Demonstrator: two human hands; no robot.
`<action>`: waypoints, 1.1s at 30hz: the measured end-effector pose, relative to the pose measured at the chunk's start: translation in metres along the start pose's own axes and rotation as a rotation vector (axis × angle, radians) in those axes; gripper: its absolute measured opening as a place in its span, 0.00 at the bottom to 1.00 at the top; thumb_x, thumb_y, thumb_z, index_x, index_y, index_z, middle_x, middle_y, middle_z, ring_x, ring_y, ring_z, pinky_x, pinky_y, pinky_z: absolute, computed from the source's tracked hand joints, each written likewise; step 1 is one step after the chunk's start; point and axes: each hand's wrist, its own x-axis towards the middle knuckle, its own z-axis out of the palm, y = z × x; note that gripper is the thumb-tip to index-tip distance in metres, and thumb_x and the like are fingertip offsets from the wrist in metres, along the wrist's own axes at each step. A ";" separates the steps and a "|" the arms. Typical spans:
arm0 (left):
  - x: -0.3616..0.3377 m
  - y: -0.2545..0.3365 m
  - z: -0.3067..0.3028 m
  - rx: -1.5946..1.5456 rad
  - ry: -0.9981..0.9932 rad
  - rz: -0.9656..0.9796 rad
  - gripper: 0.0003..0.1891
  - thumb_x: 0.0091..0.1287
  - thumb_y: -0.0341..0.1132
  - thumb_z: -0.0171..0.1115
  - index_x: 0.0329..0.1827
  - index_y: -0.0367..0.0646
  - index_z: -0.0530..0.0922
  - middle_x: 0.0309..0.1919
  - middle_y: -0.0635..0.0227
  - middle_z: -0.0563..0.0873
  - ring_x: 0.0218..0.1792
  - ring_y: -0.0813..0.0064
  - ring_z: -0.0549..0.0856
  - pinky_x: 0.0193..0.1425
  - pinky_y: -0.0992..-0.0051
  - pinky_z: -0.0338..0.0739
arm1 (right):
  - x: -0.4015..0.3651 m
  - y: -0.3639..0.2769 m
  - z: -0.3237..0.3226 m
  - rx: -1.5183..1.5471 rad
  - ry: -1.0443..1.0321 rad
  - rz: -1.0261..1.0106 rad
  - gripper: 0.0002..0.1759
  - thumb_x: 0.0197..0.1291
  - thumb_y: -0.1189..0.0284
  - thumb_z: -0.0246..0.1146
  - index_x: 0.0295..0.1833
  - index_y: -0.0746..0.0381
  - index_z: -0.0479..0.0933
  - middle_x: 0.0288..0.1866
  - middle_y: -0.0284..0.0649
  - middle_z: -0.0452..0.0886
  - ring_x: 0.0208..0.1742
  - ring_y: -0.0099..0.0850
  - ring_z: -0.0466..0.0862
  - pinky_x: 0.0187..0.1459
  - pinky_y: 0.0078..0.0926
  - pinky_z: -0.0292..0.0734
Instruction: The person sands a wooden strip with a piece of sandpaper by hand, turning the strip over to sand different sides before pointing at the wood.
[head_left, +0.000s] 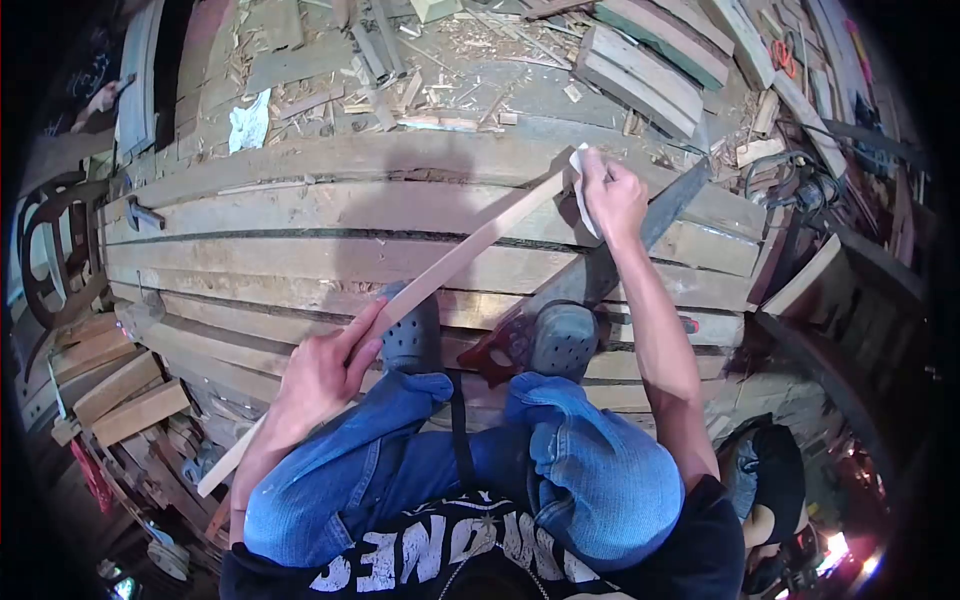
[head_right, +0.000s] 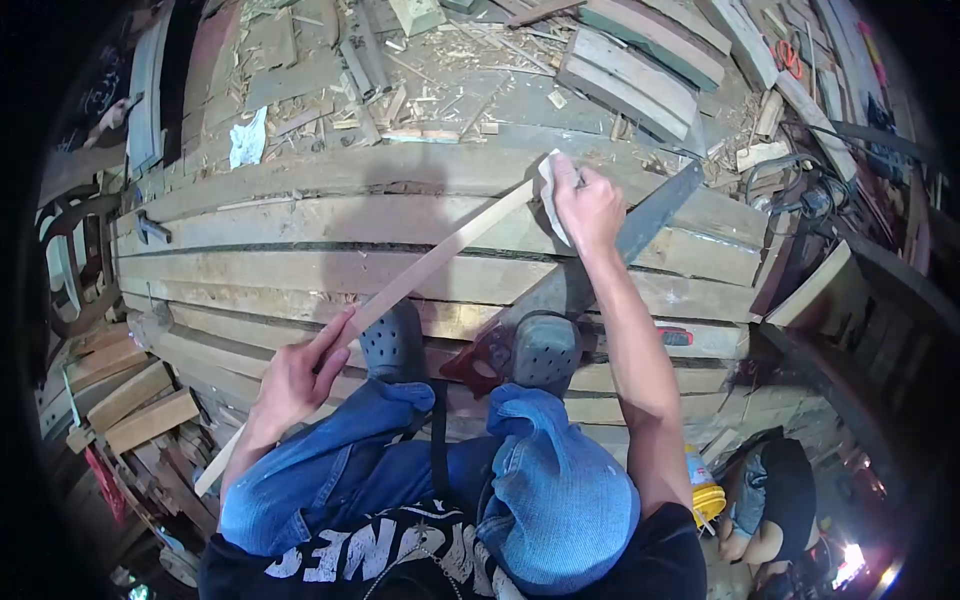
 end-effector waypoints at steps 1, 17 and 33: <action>0.000 -0.004 0.003 0.011 0.042 0.035 0.27 0.72 0.44 0.56 0.74 0.61 0.66 0.25 0.48 0.83 0.30 0.45 0.85 0.35 0.54 0.79 | -0.005 -0.004 0.001 -0.111 -0.054 -0.067 0.32 0.67 0.47 0.56 0.26 0.64 0.85 0.18 0.56 0.78 0.23 0.52 0.83 0.29 0.47 0.76; -0.001 0.001 -0.002 -0.012 -0.010 -0.030 0.27 0.72 0.45 0.56 0.74 0.63 0.65 0.25 0.47 0.83 0.30 0.45 0.85 0.37 0.53 0.78 | 0.011 0.011 0.010 -0.045 -0.028 0.001 0.26 0.65 0.50 0.59 0.26 0.60 0.85 0.18 0.54 0.78 0.22 0.52 0.81 0.29 0.47 0.74; 0.000 -0.009 0.005 0.021 0.022 0.038 0.26 0.73 0.46 0.54 0.75 0.61 0.64 0.23 0.48 0.83 0.28 0.44 0.84 0.33 0.52 0.78 | -0.028 -0.023 0.009 -0.005 -0.111 -0.230 0.25 0.67 0.57 0.61 0.21 0.62 0.82 0.15 0.50 0.76 0.16 0.48 0.78 0.23 0.43 0.72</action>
